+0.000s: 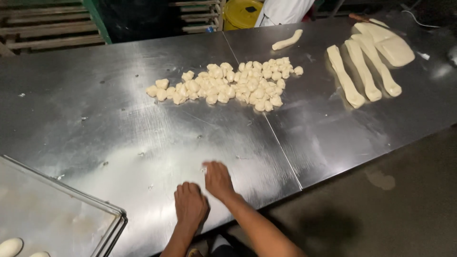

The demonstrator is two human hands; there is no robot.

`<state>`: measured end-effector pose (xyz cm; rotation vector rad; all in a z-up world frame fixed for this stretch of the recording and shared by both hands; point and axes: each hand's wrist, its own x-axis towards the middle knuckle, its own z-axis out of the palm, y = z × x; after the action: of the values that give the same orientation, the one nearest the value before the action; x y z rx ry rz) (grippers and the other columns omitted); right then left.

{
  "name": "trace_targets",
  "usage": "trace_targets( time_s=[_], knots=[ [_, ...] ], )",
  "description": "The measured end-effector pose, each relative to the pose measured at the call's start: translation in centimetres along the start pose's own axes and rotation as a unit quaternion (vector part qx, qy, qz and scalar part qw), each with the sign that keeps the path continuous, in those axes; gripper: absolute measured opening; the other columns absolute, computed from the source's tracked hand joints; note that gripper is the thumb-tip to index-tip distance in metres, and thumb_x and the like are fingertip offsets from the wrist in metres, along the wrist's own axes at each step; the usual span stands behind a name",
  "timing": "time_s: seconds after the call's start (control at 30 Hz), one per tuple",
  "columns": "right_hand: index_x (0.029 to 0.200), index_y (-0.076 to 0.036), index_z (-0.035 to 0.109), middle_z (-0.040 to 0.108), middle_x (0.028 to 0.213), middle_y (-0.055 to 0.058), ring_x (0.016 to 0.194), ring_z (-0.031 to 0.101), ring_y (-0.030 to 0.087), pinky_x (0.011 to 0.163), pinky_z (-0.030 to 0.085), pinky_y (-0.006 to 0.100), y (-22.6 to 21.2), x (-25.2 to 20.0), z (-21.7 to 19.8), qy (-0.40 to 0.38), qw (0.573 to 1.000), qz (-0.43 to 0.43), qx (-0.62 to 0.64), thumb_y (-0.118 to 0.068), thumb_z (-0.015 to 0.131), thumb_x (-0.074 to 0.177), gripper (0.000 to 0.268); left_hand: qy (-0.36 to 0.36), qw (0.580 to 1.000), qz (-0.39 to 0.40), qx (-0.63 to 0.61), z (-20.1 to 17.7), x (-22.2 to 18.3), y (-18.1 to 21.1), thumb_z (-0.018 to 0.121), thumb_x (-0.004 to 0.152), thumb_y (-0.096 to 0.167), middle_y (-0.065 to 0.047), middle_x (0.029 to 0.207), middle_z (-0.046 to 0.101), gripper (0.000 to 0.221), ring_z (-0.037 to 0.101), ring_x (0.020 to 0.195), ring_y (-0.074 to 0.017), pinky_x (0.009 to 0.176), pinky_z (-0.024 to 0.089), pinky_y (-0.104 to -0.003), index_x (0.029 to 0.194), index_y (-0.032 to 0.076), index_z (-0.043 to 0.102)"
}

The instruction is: The recorder is rolling small portions of dough into balls and placing them in rows on baking trays.

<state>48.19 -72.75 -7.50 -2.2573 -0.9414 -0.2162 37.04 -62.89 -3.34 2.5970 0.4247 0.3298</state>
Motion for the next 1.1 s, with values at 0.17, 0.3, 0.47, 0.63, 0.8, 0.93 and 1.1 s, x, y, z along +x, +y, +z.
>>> trace_targets(
  time_s=[0.17, 0.3, 0.47, 0.63, 0.8, 0.93, 1.1],
  knots=[
    [0.116, -0.001, 0.064, 0.062, 0.103, 0.018, 0.102, 0.056, 0.035, 0.095, 0.043, 0.049, 4.1, -6.8, -7.6, -0.133, 0.990, -0.019, -0.050, -0.004, 0.058, 0.089, 0.028, 0.017, 0.998, 0.057, 0.016, -1.5, -6.9, -7.6, 0.067, 0.073, 0.008, -0.017, 0.088, 0.056, 0.021, 0.051, 0.083, -0.0340, 0.076, 0.042, -0.047, 0.092, 0.003, 0.059],
    [0.113, -0.004, 0.065, 0.063, 0.100, 0.015, 0.098, 0.057, 0.032, 0.089, 0.042, 0.048, 6.2, -2.0, -8.3, -0.077, 0.985, 0.057, -0.147, -0.005, 0.056, 0.089, 0.025, -0.093, 0.991, -0.013, 0.091, -4.8, -1.1, -8.6, 0.065, 0.078, 0.015, -0.013, 0.087, 0.056, 0.017, 0.051, 0.088, -0.0295, 0.082, 0.041, -0.045, 0.092, 0.008, 0.061],
    [0.107, -0.005, 0.064, 0.066, 0.101, 0.012, 0.098, 0.060, 0.031, 0.090, 0.044, 0.046, 7.6, 4.8, -3.1, 0.064, 0.989, 0.045, -0.129, -0.009, 0.061, 0.093, 0.015, -0.036, 0.994, -0.058, 0.081, -1.3, 6.3, -8.2, 0.062, 0.077, 0.014, -0.013, 0.089, 0.058, 0.014, 0.051, 0.088, -0.0297, 0.087, 0.040, -0.045, 0.088, 0.005, 0.061],
    [0.104, -0.005, 0.063, 0.066, 0.101, 0.014, 0.095, 0.060, 0.035, 0.088, 0.044, 0.047, 2.9, 3.6, -0.4, 0.130, 0.983, 0.062, -0.115, -0.010, 0.067, 0.086, 0.019, 0.050, 0.997, -0.057, 0.029, 0.4, 7.2, -3.9, 0.064, 0.081, 0.015, -0.018, 0.093, 0.059, 0.016, 0.052, 0.093, -0.0341, 0.090, 0.041, -0.048, 0.087, 0.001, 0.060],
    [0.110, -0.003, 0.063, 0.062, 0.101, 0.018, 0.097, 0.057, 0.039, 0.089, 0.045, 0.049, -1.8, -4.0, -3.4, -0.027, 0.999, 0.007, -0.031, -0.005, 0.065, 0.084, 0.026, -0.011, 0.999, 0.040, 0.000, -1.4, -1.3, -0.9, 0.069, 0.074, 0.013, -0.019, 0.095, 0.058, 0.024, 0.053, 0.093, -0.0366, 0.085, 0.044, -0.047, 0.092, 0.000, 0.060],
    [0.111, -0.004, 0.064, 0.059, 0.097, 0.017, 0.095, 0.056, 0.036, 0.093, 0.043, 0.050, 3.4, -8.6, -7.8, -0.084, 0.992, -0.089, -0.040, -0.007, 0.064, 0.086, 0.025, -0.025, 0.992, 0.122, -0.024, -1.7, -7.1, -7.5, 0.071, 0.069, 0.011, -0.021, 0.093, 0.058, 0.027, 0.051, 0.086, -0.0373, 0.079, 0.044, -0.049, 0.091, -0.002, 0.061],
    [0.118, -0.003, 0.064, 0.060, 0.098, 0.013, 0.093, 0.054, 0.030, 0.087, 0.040, 0.045, 6.0, -2.0, -7.4, -0.057, 0.987, 0.041, -0.142, -0.007, 0.058, 0.093, 0.026, -0.056, 0.994, 0.004, 0.099, -5.1, 1.4, -8.7, 0.064, 0.075, 0.012, -0.015, 0.086, 0.056, 0.016, 0.052, 0.085, -0.0313, 0.079, 0.042, -0.045, 0.089, 0.005, 0.062]
  ],
)
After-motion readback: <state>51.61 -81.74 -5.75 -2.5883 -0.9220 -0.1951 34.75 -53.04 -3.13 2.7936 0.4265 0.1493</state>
